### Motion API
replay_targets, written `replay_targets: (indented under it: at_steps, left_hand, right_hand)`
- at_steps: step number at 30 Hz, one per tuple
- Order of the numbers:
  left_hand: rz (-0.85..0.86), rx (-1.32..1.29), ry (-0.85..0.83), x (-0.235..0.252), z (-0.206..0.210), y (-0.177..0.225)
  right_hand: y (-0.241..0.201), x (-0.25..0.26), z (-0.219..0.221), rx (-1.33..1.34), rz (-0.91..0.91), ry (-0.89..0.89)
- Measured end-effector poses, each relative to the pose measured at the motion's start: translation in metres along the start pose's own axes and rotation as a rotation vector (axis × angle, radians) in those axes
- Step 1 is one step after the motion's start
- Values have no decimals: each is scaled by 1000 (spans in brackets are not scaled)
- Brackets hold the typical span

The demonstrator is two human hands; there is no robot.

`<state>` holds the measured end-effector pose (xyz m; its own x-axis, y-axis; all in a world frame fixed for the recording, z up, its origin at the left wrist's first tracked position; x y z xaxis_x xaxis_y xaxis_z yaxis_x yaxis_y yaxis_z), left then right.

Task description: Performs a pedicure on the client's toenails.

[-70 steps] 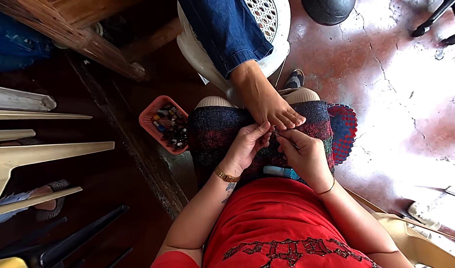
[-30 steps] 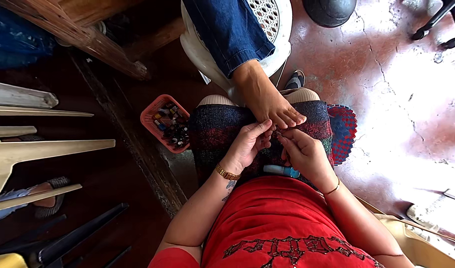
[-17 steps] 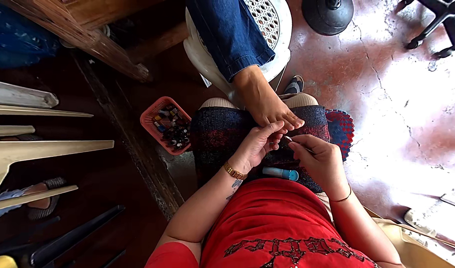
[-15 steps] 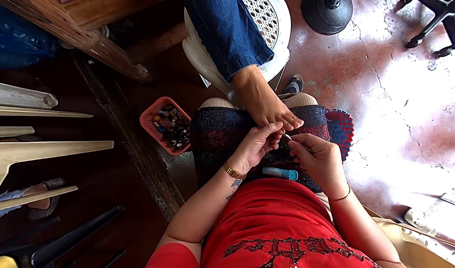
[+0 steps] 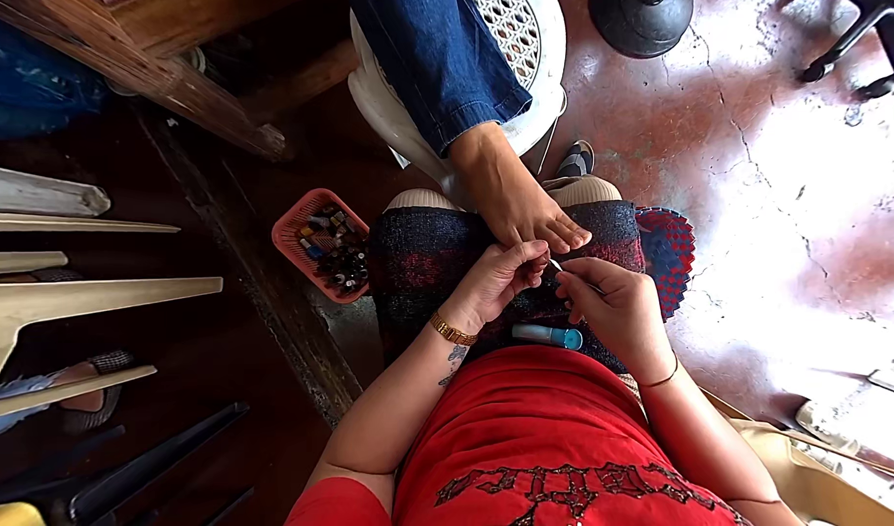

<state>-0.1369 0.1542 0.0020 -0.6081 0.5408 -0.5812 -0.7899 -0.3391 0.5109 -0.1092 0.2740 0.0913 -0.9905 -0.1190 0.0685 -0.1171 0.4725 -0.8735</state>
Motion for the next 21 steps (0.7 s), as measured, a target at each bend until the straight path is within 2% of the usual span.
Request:
replay_targets:
  at_steps: [21]
  left_hand:
    - [11,0,5,-1,-2,0]
  right_hand:
    - [-2,1,6,-30,-8,-37]
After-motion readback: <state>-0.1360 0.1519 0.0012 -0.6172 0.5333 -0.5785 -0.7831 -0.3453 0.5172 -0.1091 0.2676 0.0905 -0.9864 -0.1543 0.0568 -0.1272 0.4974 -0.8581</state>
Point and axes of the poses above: each hand's wrist, its own x-axis towards the middle knuckle, its own z-axis out of the palm, y = z × x, the point moved 10 cm from there along x, towards the middle knuckle, and after that the axes turned 8 degrees about -z, right-handed, at the moved point
